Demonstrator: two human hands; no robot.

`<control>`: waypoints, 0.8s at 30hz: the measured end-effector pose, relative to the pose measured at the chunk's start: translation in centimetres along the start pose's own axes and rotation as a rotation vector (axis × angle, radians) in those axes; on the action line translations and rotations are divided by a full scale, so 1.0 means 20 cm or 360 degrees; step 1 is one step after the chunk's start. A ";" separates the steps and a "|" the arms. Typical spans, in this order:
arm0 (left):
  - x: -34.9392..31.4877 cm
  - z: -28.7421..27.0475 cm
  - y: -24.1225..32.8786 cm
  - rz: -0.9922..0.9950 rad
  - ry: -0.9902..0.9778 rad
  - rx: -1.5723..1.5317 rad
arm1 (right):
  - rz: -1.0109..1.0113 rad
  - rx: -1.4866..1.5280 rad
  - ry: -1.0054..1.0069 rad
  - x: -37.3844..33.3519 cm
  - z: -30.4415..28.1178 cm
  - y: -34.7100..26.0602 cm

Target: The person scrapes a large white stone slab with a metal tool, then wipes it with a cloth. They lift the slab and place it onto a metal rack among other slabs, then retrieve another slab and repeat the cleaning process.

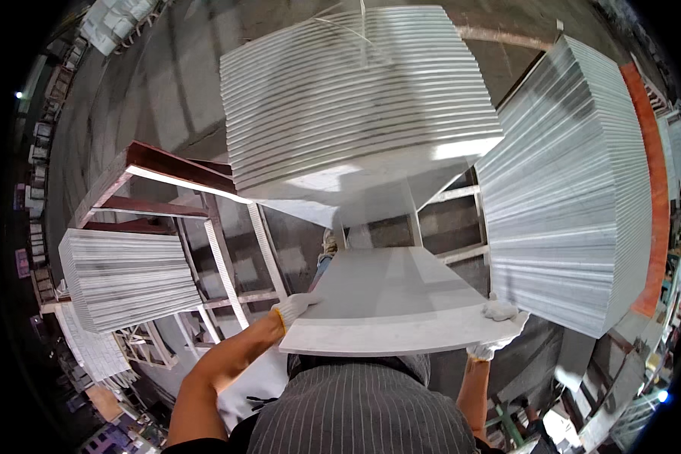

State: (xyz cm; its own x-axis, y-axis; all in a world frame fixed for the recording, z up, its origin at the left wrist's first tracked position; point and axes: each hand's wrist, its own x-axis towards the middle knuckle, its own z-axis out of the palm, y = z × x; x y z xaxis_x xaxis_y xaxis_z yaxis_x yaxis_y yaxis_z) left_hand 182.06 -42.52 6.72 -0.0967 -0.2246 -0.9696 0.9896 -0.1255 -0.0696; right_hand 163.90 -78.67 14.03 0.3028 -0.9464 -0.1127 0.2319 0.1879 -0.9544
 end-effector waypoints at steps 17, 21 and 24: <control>0.24 -0.31 0.05 0.0307 0.0087 0.0731 | -0.0159 0.0175 -0.0195 0.14 0.14 0.06; 0.21 -0.35 0.07 0.0446 0.0075 0.0944 | -0.0123 0.0172 0.0091 0.14 0.35 -0.03; -0.10 -0.02 0.19 0.0401 0.0292 0.1077 | 0.0083 0.0317 0.0099 0.17 0.33 -0.04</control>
State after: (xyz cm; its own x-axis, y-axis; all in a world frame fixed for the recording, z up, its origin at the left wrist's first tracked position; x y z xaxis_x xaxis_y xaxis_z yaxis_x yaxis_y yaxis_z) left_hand 186.05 -42.08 8.33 0.2022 -0.1679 -0.9648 0.6923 -0.6724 0.2621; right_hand 170.81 -80.27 16.30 0.2629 -0.9472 -0.1835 0.3972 0.2796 -0.8741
